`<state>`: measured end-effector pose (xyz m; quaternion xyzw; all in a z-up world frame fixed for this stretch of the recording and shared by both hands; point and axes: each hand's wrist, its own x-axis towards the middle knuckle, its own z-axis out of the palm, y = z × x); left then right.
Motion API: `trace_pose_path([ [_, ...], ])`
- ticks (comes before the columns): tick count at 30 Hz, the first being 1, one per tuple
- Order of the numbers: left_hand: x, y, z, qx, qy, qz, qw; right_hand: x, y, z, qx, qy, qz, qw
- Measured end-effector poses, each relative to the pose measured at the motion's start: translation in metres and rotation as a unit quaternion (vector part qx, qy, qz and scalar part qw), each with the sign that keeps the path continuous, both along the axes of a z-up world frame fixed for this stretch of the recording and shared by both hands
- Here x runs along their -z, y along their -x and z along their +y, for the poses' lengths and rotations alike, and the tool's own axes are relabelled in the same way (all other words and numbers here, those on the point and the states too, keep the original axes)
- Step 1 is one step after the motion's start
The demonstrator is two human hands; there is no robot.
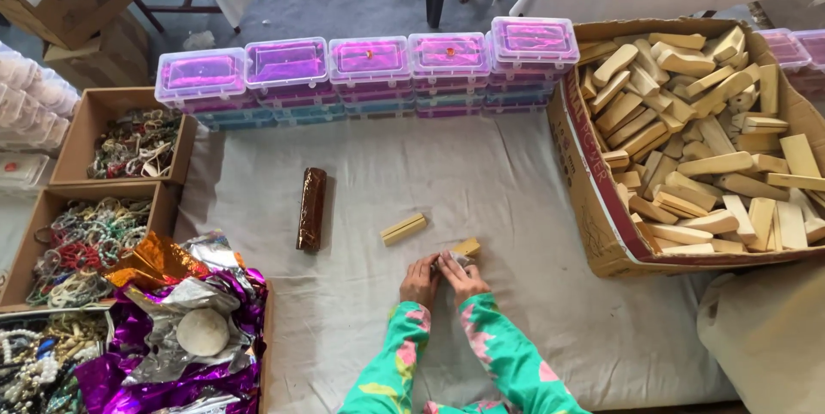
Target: The person sands small rectangular wooden blocks using a piece of sandpaper, holding the wood with one hand and rubbing the surface with the other. After sanding several pieces, the person picks up and folds a piece of shiny purple foil.
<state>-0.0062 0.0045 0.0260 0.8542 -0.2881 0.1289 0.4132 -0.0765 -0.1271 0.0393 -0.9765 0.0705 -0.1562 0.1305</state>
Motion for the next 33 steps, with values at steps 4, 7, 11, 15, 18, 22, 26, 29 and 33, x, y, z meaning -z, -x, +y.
trace_pose_path([
  [4,-0.006,0.001,-0.002,-0.006,0.003,0.022,1.000,0.009,-0.005,-0.040,0.002,0.017,-0.002,1.000],
  [7,-0.008,0.001,-0.005,-0.014,0.006,0.038,0.999,0.017,-0.008,-0.049,0.089,-0.021,-0.022,0.996],
  [11,-0.001,-0.001,0.000,-0.004,0.012,0.016,1.000,0.023,-0.004,-0.003,0.032,-0.012,-0.071,0.997],
  [15,-0.003,0.000,0.000,-0.003,0.008,0.038,0.999,0.009,-0.001,-0.004,0.016,0.010,-0.014,1.000],
  [18,-0.010,0.000,-0.001,-0.009,0.007,0.039,0.999,0.022,-0.010,-0.044,0.058,0.001,-0.008,0.998],
  [22,-0.007,0.002,-0.001,-0.005,0.015,0.040,0.999,0.068,-0.010,-0.044,0.073,-0.027,-0.068,0.995],
  [26,-0.005,-0.005,-0.001,0.004,0.014,0.033,0.999,0.048,-0.008,-0.024,-0.001,-0.060,-0.070,0.996],
  [29,-0.008,0.001,0.000,0.010,0.009,0.039,0.999,0.049,0.001,-0.047,-0.005,-0.028,-0.021,0.999],
  [33,-0.010,-0.002,-0.001,-0.001,0.004,0.053,0.999,0.043,-0.009,-0.070,0.012,-0.035,-0.125,0.991],
])
